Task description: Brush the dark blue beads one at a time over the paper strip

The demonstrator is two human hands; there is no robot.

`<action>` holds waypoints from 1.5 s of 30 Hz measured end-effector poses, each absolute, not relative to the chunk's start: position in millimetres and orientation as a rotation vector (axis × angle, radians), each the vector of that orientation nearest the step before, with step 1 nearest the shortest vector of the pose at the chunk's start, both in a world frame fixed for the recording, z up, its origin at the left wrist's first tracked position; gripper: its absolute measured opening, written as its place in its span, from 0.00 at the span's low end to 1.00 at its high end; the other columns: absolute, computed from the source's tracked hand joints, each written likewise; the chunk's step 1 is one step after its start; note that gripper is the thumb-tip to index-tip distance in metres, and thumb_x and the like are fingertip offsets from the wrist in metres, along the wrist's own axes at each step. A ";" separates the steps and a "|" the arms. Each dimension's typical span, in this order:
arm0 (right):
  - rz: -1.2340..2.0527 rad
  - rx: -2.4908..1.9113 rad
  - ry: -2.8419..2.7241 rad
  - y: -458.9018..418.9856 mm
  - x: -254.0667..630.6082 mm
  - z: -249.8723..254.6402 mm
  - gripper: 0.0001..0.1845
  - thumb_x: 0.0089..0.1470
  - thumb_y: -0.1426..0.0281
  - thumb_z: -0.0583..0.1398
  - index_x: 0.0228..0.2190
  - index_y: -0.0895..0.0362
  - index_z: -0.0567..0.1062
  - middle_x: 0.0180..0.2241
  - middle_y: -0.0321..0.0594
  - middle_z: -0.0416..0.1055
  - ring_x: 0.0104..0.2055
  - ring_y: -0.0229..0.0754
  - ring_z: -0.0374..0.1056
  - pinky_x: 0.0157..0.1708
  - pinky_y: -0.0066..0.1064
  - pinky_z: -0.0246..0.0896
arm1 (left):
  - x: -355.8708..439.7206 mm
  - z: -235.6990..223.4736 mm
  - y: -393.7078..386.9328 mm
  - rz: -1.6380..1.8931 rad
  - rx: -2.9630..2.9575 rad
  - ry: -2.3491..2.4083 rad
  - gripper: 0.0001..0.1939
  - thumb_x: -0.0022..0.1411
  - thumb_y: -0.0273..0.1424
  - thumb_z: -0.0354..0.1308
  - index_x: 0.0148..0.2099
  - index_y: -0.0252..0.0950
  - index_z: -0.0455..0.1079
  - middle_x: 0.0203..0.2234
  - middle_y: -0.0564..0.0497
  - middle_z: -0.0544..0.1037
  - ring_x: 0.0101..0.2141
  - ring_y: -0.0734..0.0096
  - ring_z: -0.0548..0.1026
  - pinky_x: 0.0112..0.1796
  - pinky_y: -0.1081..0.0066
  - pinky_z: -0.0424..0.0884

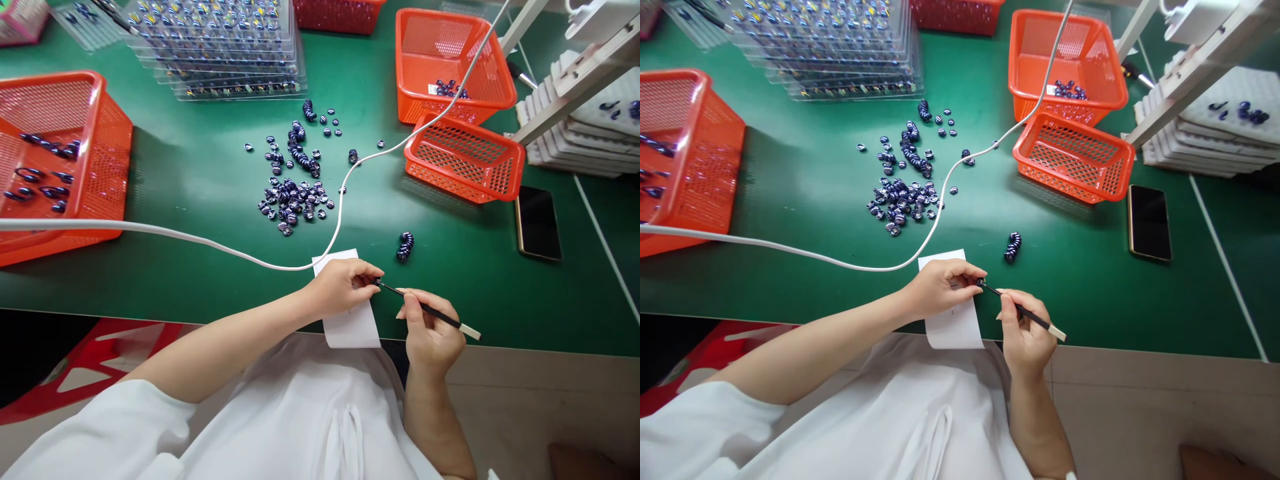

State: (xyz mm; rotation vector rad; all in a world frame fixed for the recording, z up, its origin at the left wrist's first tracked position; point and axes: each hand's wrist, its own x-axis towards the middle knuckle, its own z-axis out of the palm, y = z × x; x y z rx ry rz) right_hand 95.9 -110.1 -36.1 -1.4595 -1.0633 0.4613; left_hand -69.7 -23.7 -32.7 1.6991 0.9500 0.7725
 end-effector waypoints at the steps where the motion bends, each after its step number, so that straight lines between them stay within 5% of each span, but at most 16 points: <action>1: 0.459 -1.462 -1.066 -110.2 95.8 -36.2 0.05 0.57 0.67 0.66 0.34 0.56 0.79 0.34 0.40 0.80 0.21 0.34 0.70 0.22 0.29 0.70 | -69.7 -32.8 -23.7 0.774 1.697 0.949 0.11 0.57 0.26 0.65 0.44 0.34 0.79 0.34 0.48 0.84 0.30 0.72 0.81 0.35 0.75 0.80; 14: 0.444 -1.455 -1.113 -111.9 97.2 -40.2 0.04 0.58 0.69 0.66 0.36 0.55 0.79 0.36 0.40 0.80 0.22 0.34 0.71 0.22 0.29 0.71 | -69.7 -33.2 -24.1 0.778 1.695 0.940 0.11 0.57 0.26 0.65 0.44 0.32 0.79 0.34 0.46 0.84 0.31 0.71 0.81 0.35 0.73 0.80; 22: 0.253 -1.313 -1.532 -113.6 104.7 -45.5 0.13 0.57 0.77 0.64 0.43 0.51 0.75 0.39 0.39 0.81 0.39 0.42 0.79 0.35 0.35 0.77 | -69.0 -32.3 -25.6 0.800 1.730 0.970 0.11 0.57 0.26 0.65 0.44 0.33 0.79 0.33 0.48 0.84 0.30 0.72 0.81 0.35 0.74 0.80; 29: 0.144 -1.251 -1.709 -114.9 107.5 -42.7 0.18 0.57 0.80 0.63 0.47 0.50 0.74 0.43 0.41 0.80 0.42 0.42 0.78 0.37 0.34 0.78 | -67.0 -31.8 -25.6 0.802 1.712 0.999 0.10 0.57 0.25 0.64 0.43 0.32 0.79 0.33 0.48 0.84 0.30 0.71 0.81 0.35 0.74 0.80; 35: 0.311 -1.285 -1.389 -113.5 104.2 -43.5 0.14 0.58 0.78 0.62 0.44 0.51 0.76 0.42 0.41 0.79 0.37 0.41 0.78 0.27 0.31 0.75 | -67.9 -32.1 -25.3 0.802 1.736 0.991 0.11 0.57 0.24 0.64 0.44 0.31 0.79 0.32 0.48 0.83 0.29 0.72 0.81 0.34 0.75 0.79; 45: 0.434 -1.392 -1.328 -113.1 102.6 -41.8 0.10 0.58 0.76 0.64 0.41 0.53 0.79 0.40 0.39 0.80 0.25 0.34 0.74 0.26 0.29 0.71 | -69.1 -32.2 -26.1 0.802 1.775 0.967 0.11 0.57 0.24 0.63 0.44 0.32 0.79 0.33 0.48 0.84 0.30 0.72 0.81 0.34 0.75 0.79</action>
